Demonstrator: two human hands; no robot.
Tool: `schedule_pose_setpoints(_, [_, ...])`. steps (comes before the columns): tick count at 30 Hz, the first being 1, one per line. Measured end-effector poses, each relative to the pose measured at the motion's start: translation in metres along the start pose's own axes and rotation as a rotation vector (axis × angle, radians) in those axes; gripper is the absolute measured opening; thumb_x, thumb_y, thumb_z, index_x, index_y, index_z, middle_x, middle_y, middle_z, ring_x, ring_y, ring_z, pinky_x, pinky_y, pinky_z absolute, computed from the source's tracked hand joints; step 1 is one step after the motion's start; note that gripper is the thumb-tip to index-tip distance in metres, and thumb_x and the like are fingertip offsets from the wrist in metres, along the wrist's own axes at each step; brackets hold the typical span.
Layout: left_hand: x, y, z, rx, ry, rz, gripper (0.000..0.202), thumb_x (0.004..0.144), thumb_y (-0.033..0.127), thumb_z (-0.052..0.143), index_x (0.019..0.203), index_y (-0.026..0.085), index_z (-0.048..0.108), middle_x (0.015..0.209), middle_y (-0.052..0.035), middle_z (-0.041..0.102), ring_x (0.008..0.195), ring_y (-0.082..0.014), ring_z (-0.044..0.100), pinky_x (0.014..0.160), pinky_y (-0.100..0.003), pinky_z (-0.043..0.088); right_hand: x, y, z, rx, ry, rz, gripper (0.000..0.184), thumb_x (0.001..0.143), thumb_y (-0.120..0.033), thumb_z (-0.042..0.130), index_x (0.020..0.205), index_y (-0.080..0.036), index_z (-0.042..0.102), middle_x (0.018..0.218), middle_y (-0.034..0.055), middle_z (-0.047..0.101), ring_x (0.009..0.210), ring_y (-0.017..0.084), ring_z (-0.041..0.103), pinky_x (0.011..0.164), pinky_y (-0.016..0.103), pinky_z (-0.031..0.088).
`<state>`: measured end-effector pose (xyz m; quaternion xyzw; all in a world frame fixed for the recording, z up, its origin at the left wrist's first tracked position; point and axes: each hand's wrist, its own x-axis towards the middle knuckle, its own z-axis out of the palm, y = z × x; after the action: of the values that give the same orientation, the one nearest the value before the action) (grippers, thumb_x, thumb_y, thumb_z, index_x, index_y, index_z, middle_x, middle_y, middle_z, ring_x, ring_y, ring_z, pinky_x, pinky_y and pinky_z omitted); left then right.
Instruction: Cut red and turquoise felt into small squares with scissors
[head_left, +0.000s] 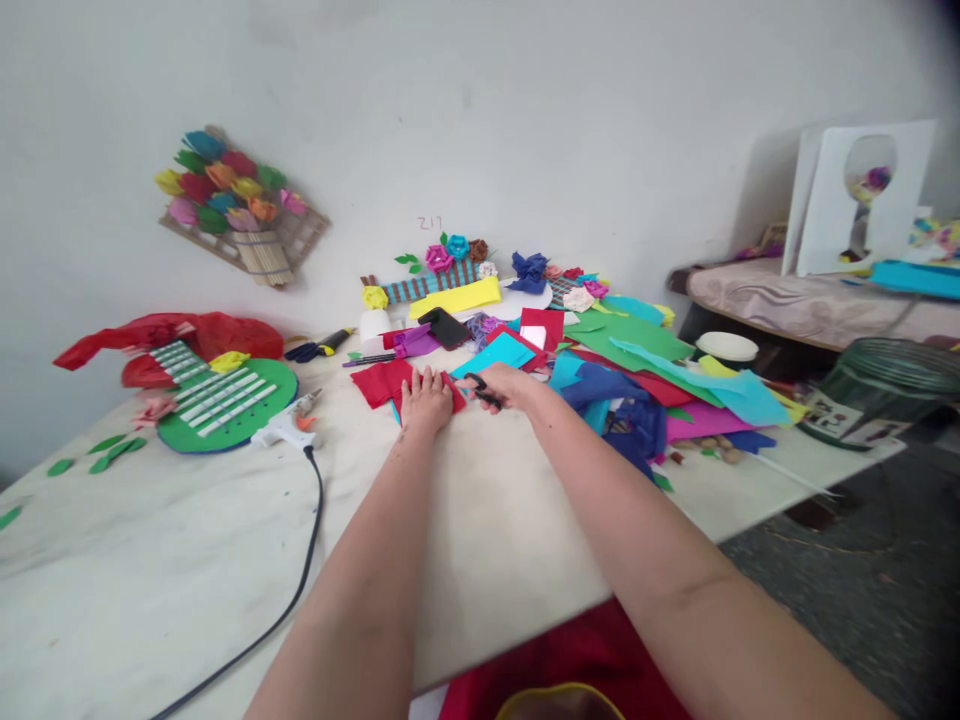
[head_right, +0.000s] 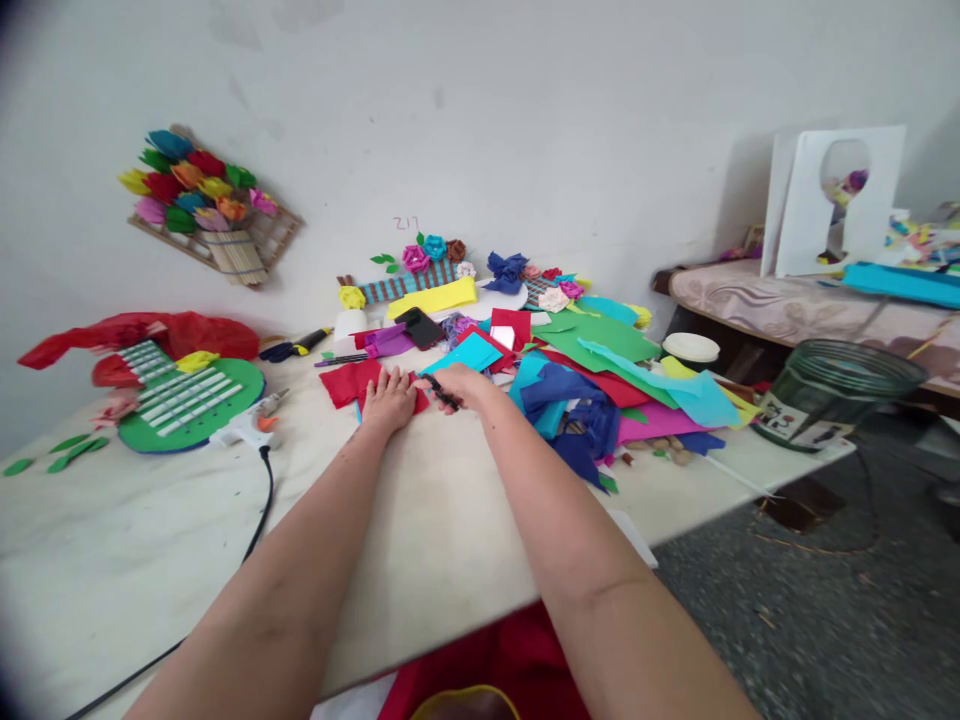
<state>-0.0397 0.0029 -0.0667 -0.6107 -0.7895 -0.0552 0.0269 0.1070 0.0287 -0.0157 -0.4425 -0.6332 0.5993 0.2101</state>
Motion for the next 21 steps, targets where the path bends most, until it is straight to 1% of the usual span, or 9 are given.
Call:
schedule_pose_setpoints(2, [0.001, 0.0, 0.0, -0.01, -0.008, -0.01, 0.058, 0.089, 0.034, 0.017, 0.143, 0.015, 0.025, 0.152, -0.0032, 0.011, 0.138, -0.0246, 0.0, 0.11, -0.045, 0.003, -0.011, -0.007, -0.01, -0.065, -0.034, 0.007, 0.03, 0.072, -0.039, 0.067, 0.064, -0.013, 0.055, 0.042, -0.0019, 0.051, 0.035, 0.008, 0.046, 0.034, 0.018, 0.035])
schedule_pose_setpoints(3, [0.001, 0.0, 0.001, -0.017, -0.008, -0.015, 0.058, 0.089, 0.034, 0.016, 0.143, 0.015, 0.025, 0.152, -0.0033, 0.011, 0.138, -0.0243, 0.0, 0.111, -0.045, 0.003, -0.014, -0.01, -0.013, -0.086, -0.016, -0.043, 0.029, 0.073, -0.039, 0.065, 0.065, -0.013, 0.055, 0.043, -0.0017, 0.052, 0.035, 0.007, 0.045, 0.034, 0.017, 0.034])
schedule_pose_setpoints(6, [0.003, -0.001, 0.003, -0.027, 0.003, -0.015, 0.057, 0.09, 0.035, 0.016, 0.143, 0.016, 0.027, 0.151, -0.0034, 0.012, 0.138, -0.024, 0.001, 0.111, -0.045, 0.004, -0.013, -0.01, -0.017, -0.213, 0.14, -0.219, 0.03, 0.076, -0.042, 0.059, 0.071, -0.013, 0.061, 0.051, 0.0002, 0.057, 0.041, 0.009, 0.051, 0.039, 0.018, 0.036])
schedule_pose_setpoints(8, [0.003, -0.002, 0.004, -0.027, 0.021, -0.005, 0.057, 0.09, 0.035, 0.017, 0.143, 0.016, 0.027, 0.151, -0.004, 0.012, 0.138, -0.0244, 0.002, 0.11, -0.046, 0.005, -0.007, -0.006, -0.016, -0.423, 0.287, -0.278, 0.031, 0.075, -0.045, 0.059, 0.077, -0.015, 0.067, 0.059, 0.0028, 0.063, 0.054, 0.014, 0.059, 0.048, 0.021, 0.042])
schedule_pose_setpoints(11, [0.002, -0.002, 0.005, -0.02, 0.077, 0.007, 0.058, 0.089, 0.037, 0.019, 0.143, 0.016, 0.026, 0.151, -0.0055, 0.013, 0.138, -0.025, 0.002, 0.11, -0.046, 0.005, 0.002, 0.0, -0.01, -0.808, 0.502, -0.24, 0.032, 0.07, -0.046, 0.063, 0.082, -0.018, 0.071, 0.079, 0.0088, 0.069, 0.081, 0.023, 0.064, 0.065, 0.027, 0.046])
schedule_pose_setpoints(13, [0.001, -0.001, 0.006, -0.005, 0.146, 0.007, 0.058, 0.089, 0.038, 0.021, 0.142, 0.016, 0.029, 0.151, -0.0058, 0.014, 0.139, -0.0249, 0.001, 0.111, -0.045, 0.004, 0.006, 0.003, -0.007, -0.965, 0.576, -0.169, 0.032, 0.069, -0.042, 0.063, 0.089, -0.016, 0.071, 0.091, 0.0128, 0.069, 0.091, 0.026, 0.063, 0.072, 0.03, 0.046])
schedule_pose_setpoints(17, [-0.001, 0.001, 0.008, 0.054, 0.314, 0.05, 0.055, 0.088, 0.038, 0.029, 0.136, 0.015, 0.041, 0.149, -0.0064, 0.022, 0.139, -0.0238, 0.005, 0.111, -0.044, 0.001, 0.01, 0.007, -0.003, -1.04, 0.568, -0.081, 0.037, 0.072, -0.034, 0.06, 0.1, -0.011, 0.068, 0.1, 0.0188, 0.066, 0.094, 0.026, 0.062, 0.076, 0.03, 0.046])
schedule_pose_setpoints(19, [-0.002, 0.003, 0.006, 0.062, 0.378, 0.082, 0.052, 0.088, 0.037, 0.028, 0.132, 0.016, 0.046, 0.148, -0.0059, 0.027, 0.138, -0.0224, 0.009, 0.111, -0.044, 0.0, 0.011, 0.008, -0.003, -1.029, 0.546, -0.072, 0.039, 0.072, -0.036, 0.06, 0.1, -0.011, 0.067, 0.102, 0.0197, 0.065, 0.095, 0.027, 0.062, 0.075, 0.03, 0.047])
schedule_pose_setpoints(21, [-0.004, 0.004, 0.0, 0.031, 0.422, 0.078, 0.048, 0.089, 0.033, 0.026, 0.127, 0.019, 0.051, 0.145, -0.0049, 0.032, 0.137, -0.0216, 0.015, 0.111, -0.044, 0.002, 0.011, 0.008, -0.003, -1.018, 0.526, -0.079, 0.041, 0.071, -0.039, 0.059, 0.1, -0.011, 0.067, 0.102, 0.0194, 0.066, 0.095, 0.028, 0.062, 0.075, 0.031, 0.047])
